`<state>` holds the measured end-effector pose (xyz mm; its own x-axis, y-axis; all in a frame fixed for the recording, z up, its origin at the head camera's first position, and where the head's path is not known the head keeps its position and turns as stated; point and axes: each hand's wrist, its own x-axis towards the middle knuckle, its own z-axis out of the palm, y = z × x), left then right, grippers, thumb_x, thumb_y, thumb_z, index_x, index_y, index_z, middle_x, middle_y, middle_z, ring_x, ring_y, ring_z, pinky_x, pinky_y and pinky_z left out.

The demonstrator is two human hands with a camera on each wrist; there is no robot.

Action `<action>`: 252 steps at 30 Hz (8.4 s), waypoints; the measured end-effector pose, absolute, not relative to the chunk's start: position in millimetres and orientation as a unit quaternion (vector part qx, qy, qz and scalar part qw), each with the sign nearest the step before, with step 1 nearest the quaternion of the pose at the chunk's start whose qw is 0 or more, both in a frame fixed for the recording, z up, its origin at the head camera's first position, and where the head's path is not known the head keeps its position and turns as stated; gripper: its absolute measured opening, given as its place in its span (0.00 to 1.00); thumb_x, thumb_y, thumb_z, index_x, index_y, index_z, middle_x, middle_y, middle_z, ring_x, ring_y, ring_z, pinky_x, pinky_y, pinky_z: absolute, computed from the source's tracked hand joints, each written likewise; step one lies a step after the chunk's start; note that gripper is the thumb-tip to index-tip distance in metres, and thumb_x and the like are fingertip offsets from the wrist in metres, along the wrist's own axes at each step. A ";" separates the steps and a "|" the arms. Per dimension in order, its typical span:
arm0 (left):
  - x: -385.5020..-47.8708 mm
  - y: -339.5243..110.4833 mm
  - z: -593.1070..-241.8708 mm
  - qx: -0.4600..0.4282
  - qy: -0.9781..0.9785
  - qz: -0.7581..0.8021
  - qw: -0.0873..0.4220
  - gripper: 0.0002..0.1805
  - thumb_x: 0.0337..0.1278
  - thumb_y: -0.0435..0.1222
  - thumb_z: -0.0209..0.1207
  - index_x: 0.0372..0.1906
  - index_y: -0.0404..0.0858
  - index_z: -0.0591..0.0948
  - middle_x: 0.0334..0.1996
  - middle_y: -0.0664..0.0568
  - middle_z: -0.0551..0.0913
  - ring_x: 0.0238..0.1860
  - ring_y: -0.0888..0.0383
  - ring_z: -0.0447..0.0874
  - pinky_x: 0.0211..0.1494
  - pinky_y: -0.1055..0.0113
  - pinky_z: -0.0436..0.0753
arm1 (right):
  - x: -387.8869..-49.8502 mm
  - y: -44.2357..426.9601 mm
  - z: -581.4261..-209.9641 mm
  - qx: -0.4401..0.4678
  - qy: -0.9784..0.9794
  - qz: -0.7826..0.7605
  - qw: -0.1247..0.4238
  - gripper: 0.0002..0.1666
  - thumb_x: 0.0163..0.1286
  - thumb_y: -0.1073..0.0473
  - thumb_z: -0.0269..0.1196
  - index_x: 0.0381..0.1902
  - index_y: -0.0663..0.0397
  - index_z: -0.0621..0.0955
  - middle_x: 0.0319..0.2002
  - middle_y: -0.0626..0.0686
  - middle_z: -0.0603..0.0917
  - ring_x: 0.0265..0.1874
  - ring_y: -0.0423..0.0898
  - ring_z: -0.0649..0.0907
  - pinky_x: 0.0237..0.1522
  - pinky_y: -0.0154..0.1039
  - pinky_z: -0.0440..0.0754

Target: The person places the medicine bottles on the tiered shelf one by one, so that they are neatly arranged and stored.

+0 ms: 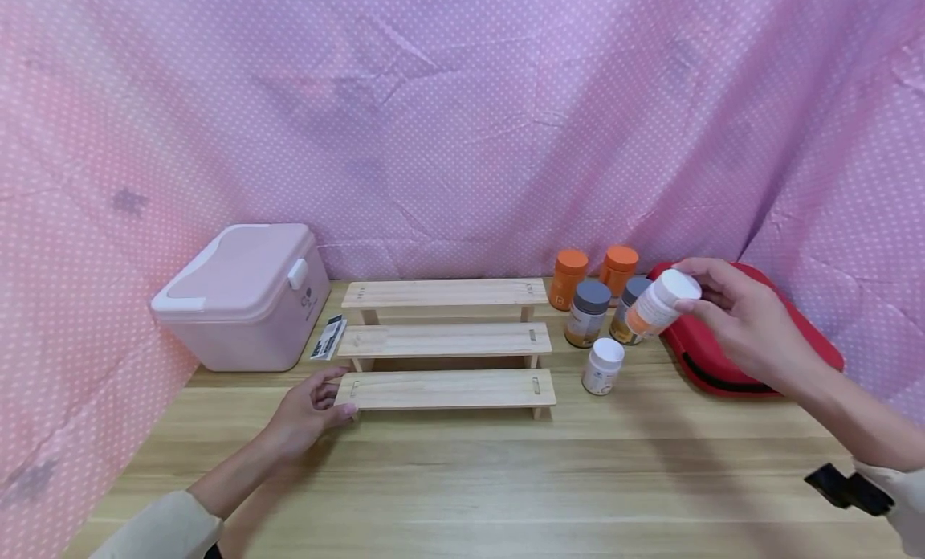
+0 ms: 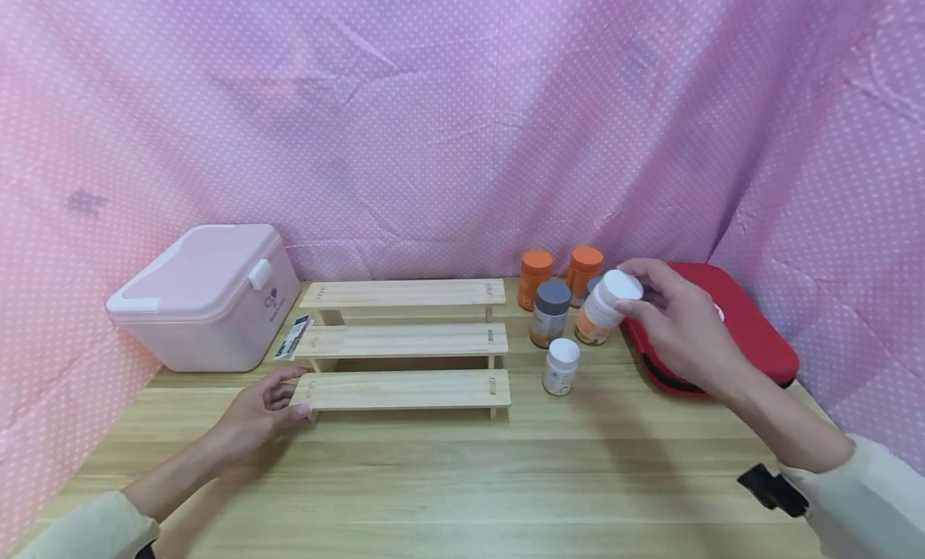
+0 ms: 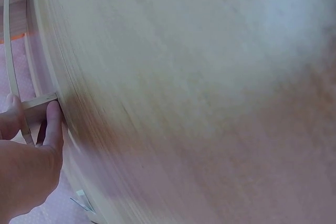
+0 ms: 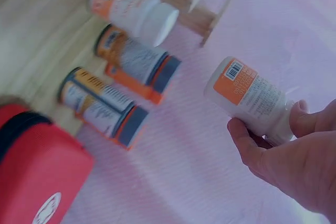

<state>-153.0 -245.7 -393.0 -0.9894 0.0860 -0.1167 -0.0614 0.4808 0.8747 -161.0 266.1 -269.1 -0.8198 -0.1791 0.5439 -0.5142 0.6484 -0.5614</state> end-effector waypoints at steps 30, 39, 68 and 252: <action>-153.1 -244.5 -394.0 -0.003 0.853 0.517 0.077 0.39 0.54 0.31 0.66 0.68 0.28 0.61 0.54 0.32 0.78 0.53 0.45 0.80 0.48 0.71 0.81 | -257.1 88.6 -225.9 0.298 -0.832 0.468 0.015 0.16 0.69 0.71 0.57 0.54 0.66 0.73 0.51 0.65 0.79 0.51 0.56 0.80 0.49 0.46 0.82; -155.4 -244.6 -393.6 0.002 0.839 0.538 0.080 0.39 0.53 0.29 0.66 0.68 0.27 0.60 0.53 0.32 0.78 0.50 0.48 0.81 0.46 0.71 0.81 | -278.8 43.3 -226.9 0.287 -0.830 0.477 -0.018 0.17 0.69 0.68 0.59 0.55 0.62 0.73 0.51 0.61 0.80 0.49 0.52 0.81 0.50 0.42 0.82; -153.1 -244.6 -390.5 -0.002 0.831 0.549 0.089 0.38 0.56 0.27 0.64 0.69 0.27 0.59 0.54 0.31 0.77 0.51 0.47 0.80 0.47 0.71 0.81 | -288.2 -3.1 -248.2 0.277 -0.859 0.424 -0.073 0.16 0.66 0.63 0.64 0.51 0.57 0.76 0.49 0.58 0.81 0.48 0.49 0.80 0.43 0.35 0.82; -153.5 -245.6 -391.7 -0.003 0.840 0.535 0.093 0.38 0.54 0.30 0.65 0.68 0.30 0.60 0.54 0.32 0.77 0.51 0.46 0.81 0.49 0.67 0.82 | -263.6 140.4 -226.7 0.278 -0.884 0.376 -0.023 0.44 0.65 0.61 0.66 0.73 0.56 0.58 0.63 0.65 0.71 0.61 0.59 0.72 0.63 0.54 0.70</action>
<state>-153.5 -245.6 -391.7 -0.9827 0.0940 -0.1595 -0.1047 0.4285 0.8974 -263.6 140.4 -226.7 -0.8446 -0.5079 0.1693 -0.4740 0.5624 -0.6776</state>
